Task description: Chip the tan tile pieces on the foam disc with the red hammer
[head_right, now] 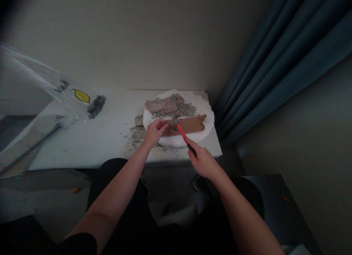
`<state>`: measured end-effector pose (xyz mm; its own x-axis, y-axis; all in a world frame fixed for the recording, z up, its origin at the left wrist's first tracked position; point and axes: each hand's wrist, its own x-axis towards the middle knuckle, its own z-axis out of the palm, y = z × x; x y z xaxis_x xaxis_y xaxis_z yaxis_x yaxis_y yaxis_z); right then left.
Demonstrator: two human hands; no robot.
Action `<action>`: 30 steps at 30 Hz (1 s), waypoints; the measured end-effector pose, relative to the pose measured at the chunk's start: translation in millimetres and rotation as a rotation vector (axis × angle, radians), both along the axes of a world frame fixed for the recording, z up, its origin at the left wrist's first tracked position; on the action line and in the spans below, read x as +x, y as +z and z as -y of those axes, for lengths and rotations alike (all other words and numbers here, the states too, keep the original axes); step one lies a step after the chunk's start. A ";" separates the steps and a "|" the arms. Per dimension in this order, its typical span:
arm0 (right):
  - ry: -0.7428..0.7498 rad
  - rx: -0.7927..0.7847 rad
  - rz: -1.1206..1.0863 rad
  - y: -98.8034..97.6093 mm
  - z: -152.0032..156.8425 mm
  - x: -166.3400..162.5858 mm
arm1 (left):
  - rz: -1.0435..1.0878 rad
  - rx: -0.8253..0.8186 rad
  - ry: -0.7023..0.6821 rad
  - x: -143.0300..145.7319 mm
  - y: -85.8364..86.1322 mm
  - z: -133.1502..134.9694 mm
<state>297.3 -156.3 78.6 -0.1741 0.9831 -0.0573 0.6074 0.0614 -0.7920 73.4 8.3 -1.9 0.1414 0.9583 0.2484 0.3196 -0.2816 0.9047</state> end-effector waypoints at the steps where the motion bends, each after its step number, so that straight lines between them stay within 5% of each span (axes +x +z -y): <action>1: -0.001 0.002 0.001 0.1 0.3 -0.2 | -0.019 -0.006 -0.011 0.8 -0.2 0.8; 30: 0.018 0.001 0.016 8.9 0.6 -3.5 | -0.093 0.036 -0.110 5.8 -8.9 2.4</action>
<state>293.8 -156.9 87.5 -0.1908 0.9799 -0.0589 0.6187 0.0735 -0.7822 79.2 5.8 -10.8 0.2696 0.9263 0.2634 0.3672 -0.3517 0.8611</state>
